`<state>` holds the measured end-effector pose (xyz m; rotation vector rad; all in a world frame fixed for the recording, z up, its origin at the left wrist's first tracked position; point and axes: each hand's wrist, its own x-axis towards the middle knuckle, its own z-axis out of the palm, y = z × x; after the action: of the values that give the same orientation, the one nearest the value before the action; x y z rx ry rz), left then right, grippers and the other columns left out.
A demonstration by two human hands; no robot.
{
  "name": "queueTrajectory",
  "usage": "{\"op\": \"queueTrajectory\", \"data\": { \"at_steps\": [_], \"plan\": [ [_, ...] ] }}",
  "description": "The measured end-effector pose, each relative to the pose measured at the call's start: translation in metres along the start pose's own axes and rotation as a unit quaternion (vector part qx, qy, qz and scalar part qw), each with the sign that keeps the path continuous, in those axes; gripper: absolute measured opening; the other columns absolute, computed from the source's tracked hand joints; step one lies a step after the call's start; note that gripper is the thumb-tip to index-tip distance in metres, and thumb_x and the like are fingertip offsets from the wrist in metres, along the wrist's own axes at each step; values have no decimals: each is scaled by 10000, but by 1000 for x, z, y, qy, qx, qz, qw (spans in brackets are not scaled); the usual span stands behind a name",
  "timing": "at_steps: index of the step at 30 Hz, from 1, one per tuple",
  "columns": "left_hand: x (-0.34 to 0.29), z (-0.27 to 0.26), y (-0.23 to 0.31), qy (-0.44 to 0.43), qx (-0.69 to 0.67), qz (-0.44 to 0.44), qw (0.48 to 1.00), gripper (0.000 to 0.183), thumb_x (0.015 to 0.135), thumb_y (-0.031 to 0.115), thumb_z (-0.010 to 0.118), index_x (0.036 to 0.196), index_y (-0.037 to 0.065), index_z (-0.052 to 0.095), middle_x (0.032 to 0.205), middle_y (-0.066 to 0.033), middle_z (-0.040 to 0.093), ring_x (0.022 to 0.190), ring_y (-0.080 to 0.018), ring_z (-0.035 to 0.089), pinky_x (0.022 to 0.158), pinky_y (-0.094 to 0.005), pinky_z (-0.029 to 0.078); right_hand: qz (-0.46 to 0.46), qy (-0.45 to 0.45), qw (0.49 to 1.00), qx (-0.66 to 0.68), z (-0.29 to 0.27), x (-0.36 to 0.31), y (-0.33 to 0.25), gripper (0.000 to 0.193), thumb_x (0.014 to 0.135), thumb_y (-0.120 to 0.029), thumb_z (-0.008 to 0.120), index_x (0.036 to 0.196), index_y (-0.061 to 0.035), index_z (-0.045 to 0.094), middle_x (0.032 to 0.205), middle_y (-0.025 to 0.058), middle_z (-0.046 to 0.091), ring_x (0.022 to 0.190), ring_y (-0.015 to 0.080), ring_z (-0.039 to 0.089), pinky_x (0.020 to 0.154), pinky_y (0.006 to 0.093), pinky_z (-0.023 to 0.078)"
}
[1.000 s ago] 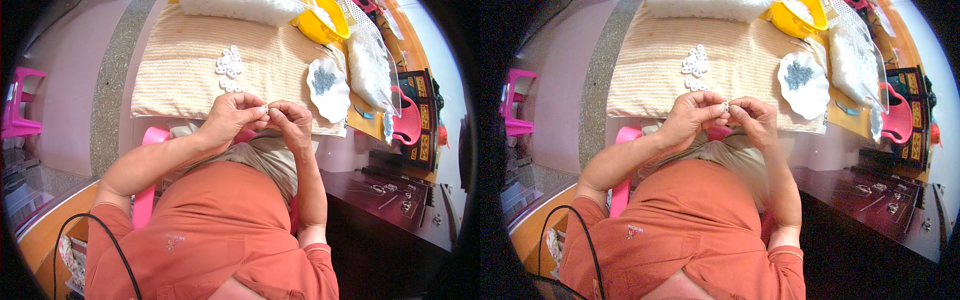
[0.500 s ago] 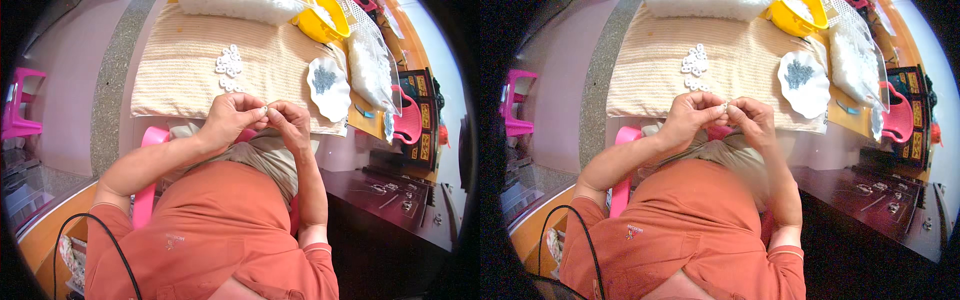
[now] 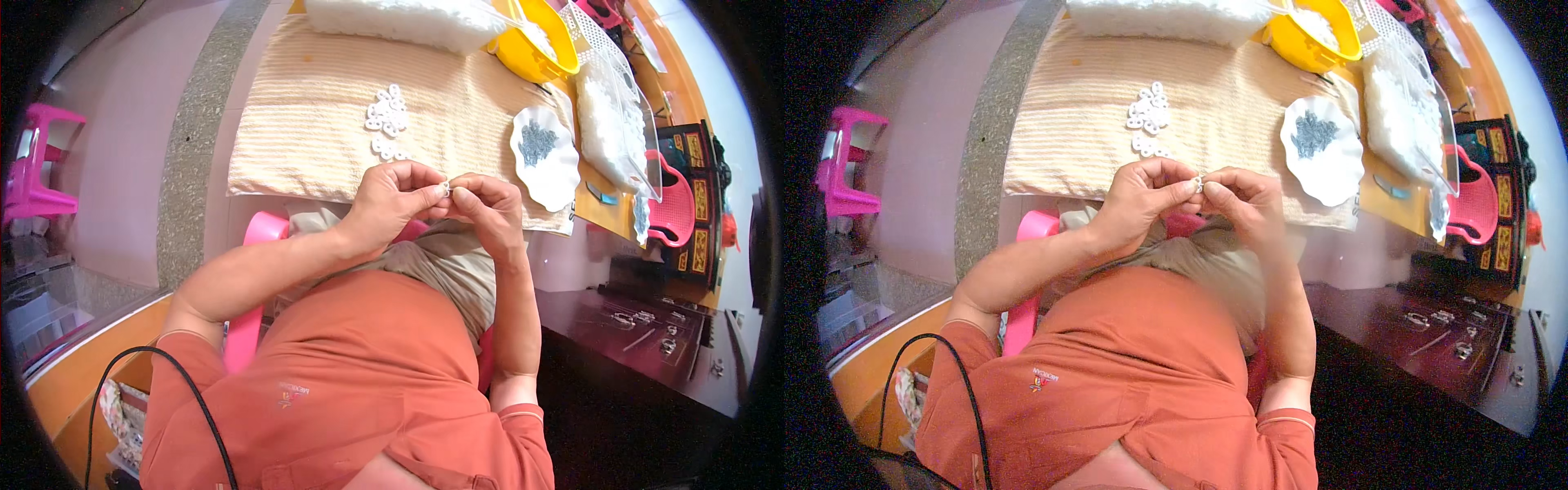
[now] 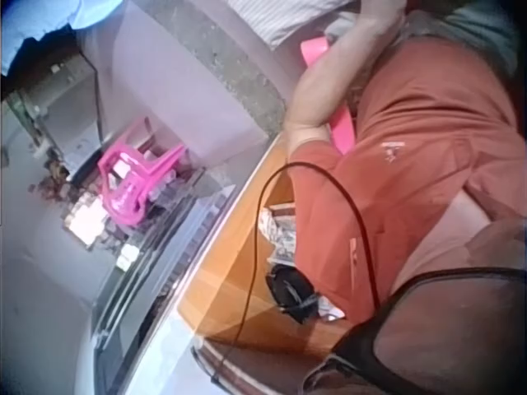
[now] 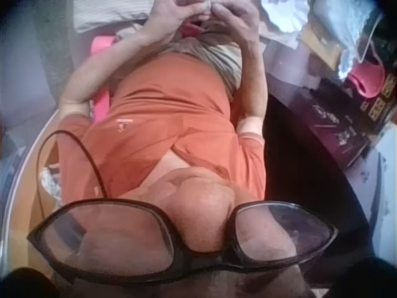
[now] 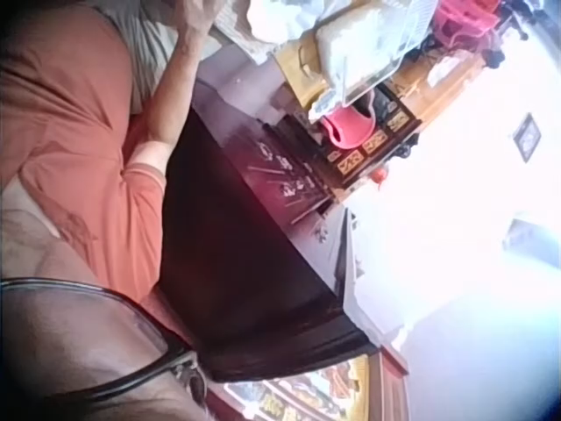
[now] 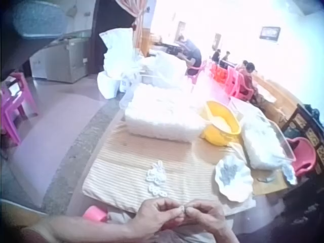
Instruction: The person assembles small white plastic components by hand, inserting tiny pins into them.
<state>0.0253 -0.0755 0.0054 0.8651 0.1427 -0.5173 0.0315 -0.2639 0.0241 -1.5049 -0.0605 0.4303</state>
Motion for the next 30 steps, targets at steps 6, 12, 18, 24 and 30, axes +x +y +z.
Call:
{"op": "queueTrajectory", "data": {
  "at_steps": [6, 12, 18, 24, 30],
  "plan": [
    [-6, 8, 2, -2, -19, 9, 1000, 131, 880, 28, 622, 995, -29, 599, 900, -78, 648, 786, -134, 639, 730, -260, 563, 17, 8, 1000, 2, -7, -3, -9, 172, 883, -65, 626, 997, 63, 646, 860, 90, 668, 757, 129, 642, 700, 251, 552],
    [-31, 36, 6, -18, -35, 35, 999, 114, 884, 16, 614, 984, -37, 605, 881, -82, 657, 809, -126, 653, 726, -241, 563, -5, 48, 991, -122, -12, 6, -13, 147, 870, -57, 645, 978, 43, 655, 798, 39, 646, 706, 74, 587, 628, 211, 485],
    [-51, 50, 0, -74, -27, 25, 997, 127, 880, 19, 628, 998, -22, 610, 903, -75, 667, 841, -126, 655, 773, -243, 533, -128, 41, 924, -357, 18, 32, -7, 118, 790, -64, 707, 895, -16, 687, 749, 48, 637, 630, 102, 578, 552, 246, 458],
    [-51, 53, -1, -94, -48, 26, 994, 136, 868, 3, 638, 1000, -14, 614, 952, -65, 662, 880, -112, 645, 780, -229, 520, -139, 84, 808, -567, 42, 44, -7, 191, 789, -262, 705, 865, -86, 713, 834, 89, 638, 696, 291, 635, 637, 370, 498],
    [-49, 54, -1, -96, -32, 30, 994, 130, 866, 3, 640, 992, -12, 613, 940, -60, 665, 871, -108, 646, 779, -226, 521, -89, 76, 816, -566, 44, 45, -2, 169, 789, -254, 690, 881, -114, 714, 895, 88, 635, 728, 310, 637, 660, 396, 495]
  ]
}}
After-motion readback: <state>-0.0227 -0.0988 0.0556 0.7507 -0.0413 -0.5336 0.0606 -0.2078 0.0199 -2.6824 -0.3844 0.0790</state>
